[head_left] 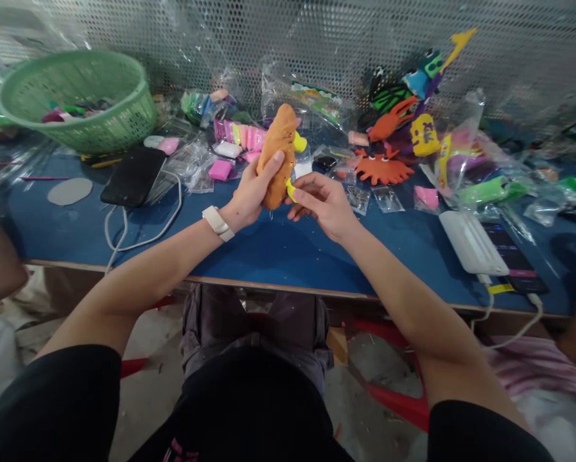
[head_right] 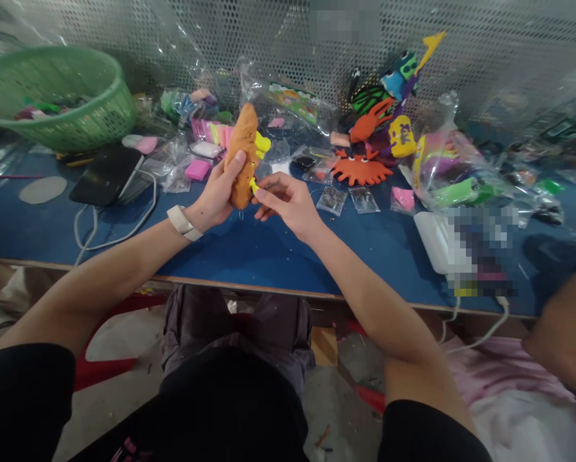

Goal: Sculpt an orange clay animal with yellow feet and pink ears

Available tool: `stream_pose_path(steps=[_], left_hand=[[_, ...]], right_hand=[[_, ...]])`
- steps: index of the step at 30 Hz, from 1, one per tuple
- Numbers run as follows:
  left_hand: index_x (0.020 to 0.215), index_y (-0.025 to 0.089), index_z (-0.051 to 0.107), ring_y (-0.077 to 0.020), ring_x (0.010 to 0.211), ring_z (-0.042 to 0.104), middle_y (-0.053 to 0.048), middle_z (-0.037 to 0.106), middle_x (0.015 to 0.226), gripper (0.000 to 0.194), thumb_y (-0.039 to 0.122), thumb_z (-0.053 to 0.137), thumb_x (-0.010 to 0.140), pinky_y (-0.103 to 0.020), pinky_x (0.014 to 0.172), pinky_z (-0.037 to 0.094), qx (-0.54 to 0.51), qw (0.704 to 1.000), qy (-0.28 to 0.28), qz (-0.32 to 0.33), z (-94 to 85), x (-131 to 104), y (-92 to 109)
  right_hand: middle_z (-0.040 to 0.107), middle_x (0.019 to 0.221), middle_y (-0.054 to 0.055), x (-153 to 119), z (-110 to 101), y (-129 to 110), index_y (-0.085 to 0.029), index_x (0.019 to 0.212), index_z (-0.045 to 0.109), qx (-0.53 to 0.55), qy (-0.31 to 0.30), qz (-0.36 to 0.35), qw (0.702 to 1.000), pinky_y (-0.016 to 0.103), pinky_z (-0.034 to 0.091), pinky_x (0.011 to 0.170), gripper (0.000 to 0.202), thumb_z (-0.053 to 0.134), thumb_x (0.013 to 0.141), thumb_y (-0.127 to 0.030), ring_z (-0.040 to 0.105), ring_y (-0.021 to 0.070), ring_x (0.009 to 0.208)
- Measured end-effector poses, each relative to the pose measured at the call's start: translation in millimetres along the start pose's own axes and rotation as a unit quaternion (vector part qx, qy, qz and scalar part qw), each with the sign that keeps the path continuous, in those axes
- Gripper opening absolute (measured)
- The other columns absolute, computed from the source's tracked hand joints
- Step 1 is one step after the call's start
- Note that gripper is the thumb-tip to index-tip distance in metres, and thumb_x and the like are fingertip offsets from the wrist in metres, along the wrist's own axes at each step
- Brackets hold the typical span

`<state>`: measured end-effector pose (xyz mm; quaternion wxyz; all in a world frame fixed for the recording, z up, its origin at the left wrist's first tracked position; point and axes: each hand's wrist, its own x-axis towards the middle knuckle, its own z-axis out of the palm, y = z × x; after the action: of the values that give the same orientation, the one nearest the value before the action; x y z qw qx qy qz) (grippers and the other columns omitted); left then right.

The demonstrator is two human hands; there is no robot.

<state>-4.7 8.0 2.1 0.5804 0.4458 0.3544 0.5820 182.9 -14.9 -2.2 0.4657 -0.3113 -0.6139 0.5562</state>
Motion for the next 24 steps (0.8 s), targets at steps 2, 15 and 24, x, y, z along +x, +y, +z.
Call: stream_pose_path(steps=[2, 15, 24], left_hand=[[0.113, 0.024, 0.071, -0.018, 0.097, 0.079, -0.005, 0.077, 0.104, 0.035, 0.057, 0.081, 0.113, -0.026, 0.077, 0.063, -0.006, 1.0, 0.004, -0.002, -0.6, 0.5, -1.7], [0.116, 0.026, 0.068, -0.0183, 0.079, 0.074, -0.004, 0.078, 0.102, 0.034, 0.056, 0.083, 0.111, -0.035, 0.07, 0.065, 0.002, 0.998, 0.013, -0.057, 4.3, -5.5, -3.9], [0.123, 0.024, 0.075, -0.0244, 0.093, 0.083, -0.007, 0.08, 0.1, 0.042, 0.064, 0.08, 0.112, -0.038, 0.08, 0.072, -0.016, 0.995, -0.019, -0.097, 0.5, -1.1, -7.5]], right_hand=[[0.086, 0.087, 0.001, -2.8, 2.0, 0.9, -0.026, 0.111, 0.074, -0.052, 0.027, -0.038, 0.998, 0.03, 0.067, 0.058, 0.062, 0.103, 0.083, -0.073, 0.08, 0.0176, 0.062], [0.091, 0.104, 0.006, -12.2, 2.2, 5.8, -0.025, 0.11, 0.091, -0.447, 0.139, -0.251, 0.847, 0.043, 0.069, 0.08, 0.022, 0.072, 0.11, -0.036, 0.081, 0.0241, 0.079], [0.085, 0.11, 0.008, -14.3, 6.4, 7.2, -0.026, 0.109, 0.09, -0.57, 0.159, -0.307, 0.745, 0.038, 0.064, 0.074, 0.033, 0.059, 0.118, -0.032, 0.078, 0.0218, 0.085]])
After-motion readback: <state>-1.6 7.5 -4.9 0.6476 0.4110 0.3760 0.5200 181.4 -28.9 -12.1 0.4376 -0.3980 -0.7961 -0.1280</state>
